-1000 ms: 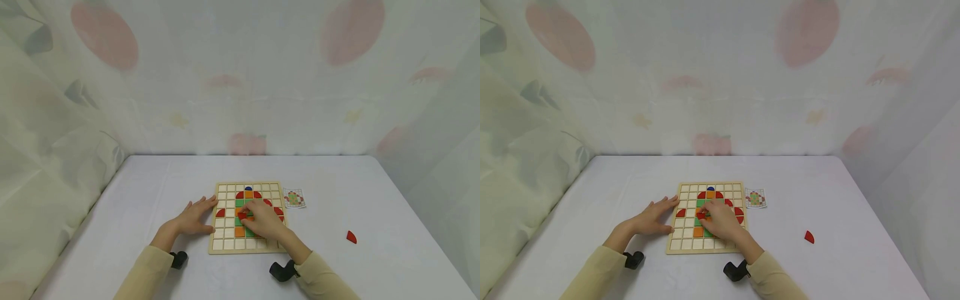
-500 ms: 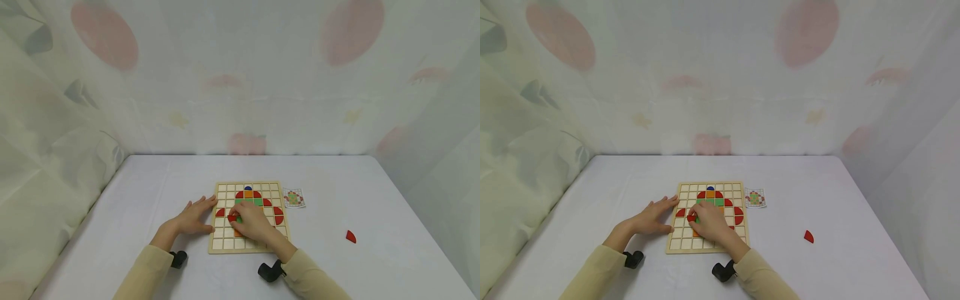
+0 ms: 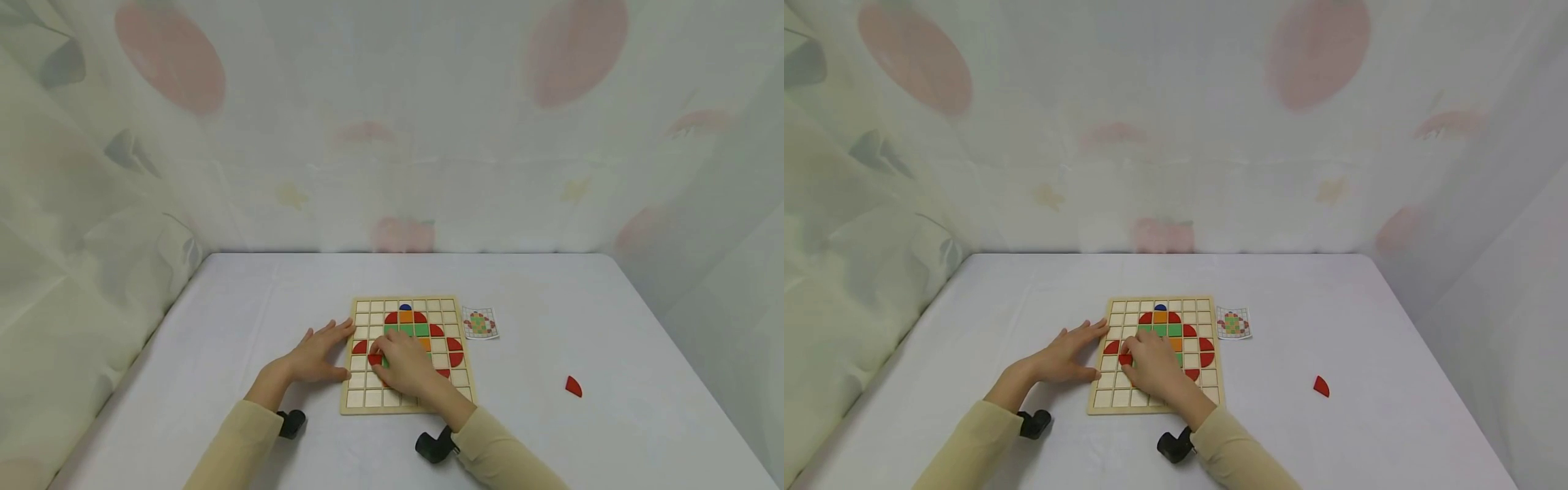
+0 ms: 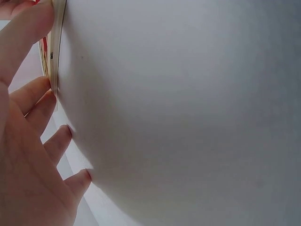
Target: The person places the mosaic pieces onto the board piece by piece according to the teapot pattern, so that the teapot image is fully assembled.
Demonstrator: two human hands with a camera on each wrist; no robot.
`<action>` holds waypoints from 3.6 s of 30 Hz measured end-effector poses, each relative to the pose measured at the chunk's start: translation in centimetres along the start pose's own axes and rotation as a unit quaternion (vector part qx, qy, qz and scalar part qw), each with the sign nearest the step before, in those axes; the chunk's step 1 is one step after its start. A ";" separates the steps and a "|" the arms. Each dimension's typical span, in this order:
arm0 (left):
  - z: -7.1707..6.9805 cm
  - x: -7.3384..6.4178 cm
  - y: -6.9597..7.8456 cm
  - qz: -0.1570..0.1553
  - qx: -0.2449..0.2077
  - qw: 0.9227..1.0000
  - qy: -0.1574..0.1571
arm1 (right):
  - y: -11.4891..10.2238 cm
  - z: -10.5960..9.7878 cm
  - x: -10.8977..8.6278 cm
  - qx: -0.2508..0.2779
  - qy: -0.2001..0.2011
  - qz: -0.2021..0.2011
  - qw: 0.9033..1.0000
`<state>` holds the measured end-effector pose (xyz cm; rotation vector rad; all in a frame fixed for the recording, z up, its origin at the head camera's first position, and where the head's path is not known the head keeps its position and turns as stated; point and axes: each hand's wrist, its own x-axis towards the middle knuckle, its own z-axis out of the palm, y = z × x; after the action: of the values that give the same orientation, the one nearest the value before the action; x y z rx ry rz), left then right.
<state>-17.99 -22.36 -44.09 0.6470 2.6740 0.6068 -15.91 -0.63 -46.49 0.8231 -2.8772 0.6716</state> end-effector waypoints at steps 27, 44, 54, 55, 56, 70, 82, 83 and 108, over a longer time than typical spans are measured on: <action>0.0 0.0 0.1 -0.005 0.002 1.000 0.002 | 0.0 0.3 -0.1 -0.011 0.025 -0.015 1.000; 0.1 0.0 0.1 -0.003 0.002 1.000 0.004 | 0.2 0.4 -0.2 0.003 0.019 -0.010 1.000; 0.0 0.0 0.2 -0.003 0.005 1.000 0.005 | 1.5 -2.3 -1.6 0.059 0.050 -0.022 0.997; 0.0 0.0 0.2 -0.003 0.005 1.000 0.005 | 1.8 -2.7 -1.8 0.063 0.057 -0.026 0.996; -0.1 0.0 0.2 -0.002 0.004 1.000 0.006 | 2.2 -3.0 -2.1 0.063 0.068 -0.030 0.995; 0.0 0.0 0.3 -0.019 0.008 1.000 -0.003 | 8.5 -6.8 -8.6 0.050 0.155 0.007 0.987; 0.0 0.0 0.5 -0.016 0.010 1.000 0.000 | 13.6 -8.6 -15.8 0.013 0.187 0.079 0.979; 0.0 0.0 0.5 -0.016 0.010 1.000 0.000 | 14.0 -8.7 -16.3 0.013 0.189 0.083 0.978; 0.0 -0.1 0.4 -0.001 0.005 1.000 0.004 | 18.6 -9.2 -21.1 0.010 0.168 0.176 0.970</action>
<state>-17.79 -22.11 -43.90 0.6462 2.6861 0.5966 -7.96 27.73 -49.36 0.1680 -2.7195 0.7829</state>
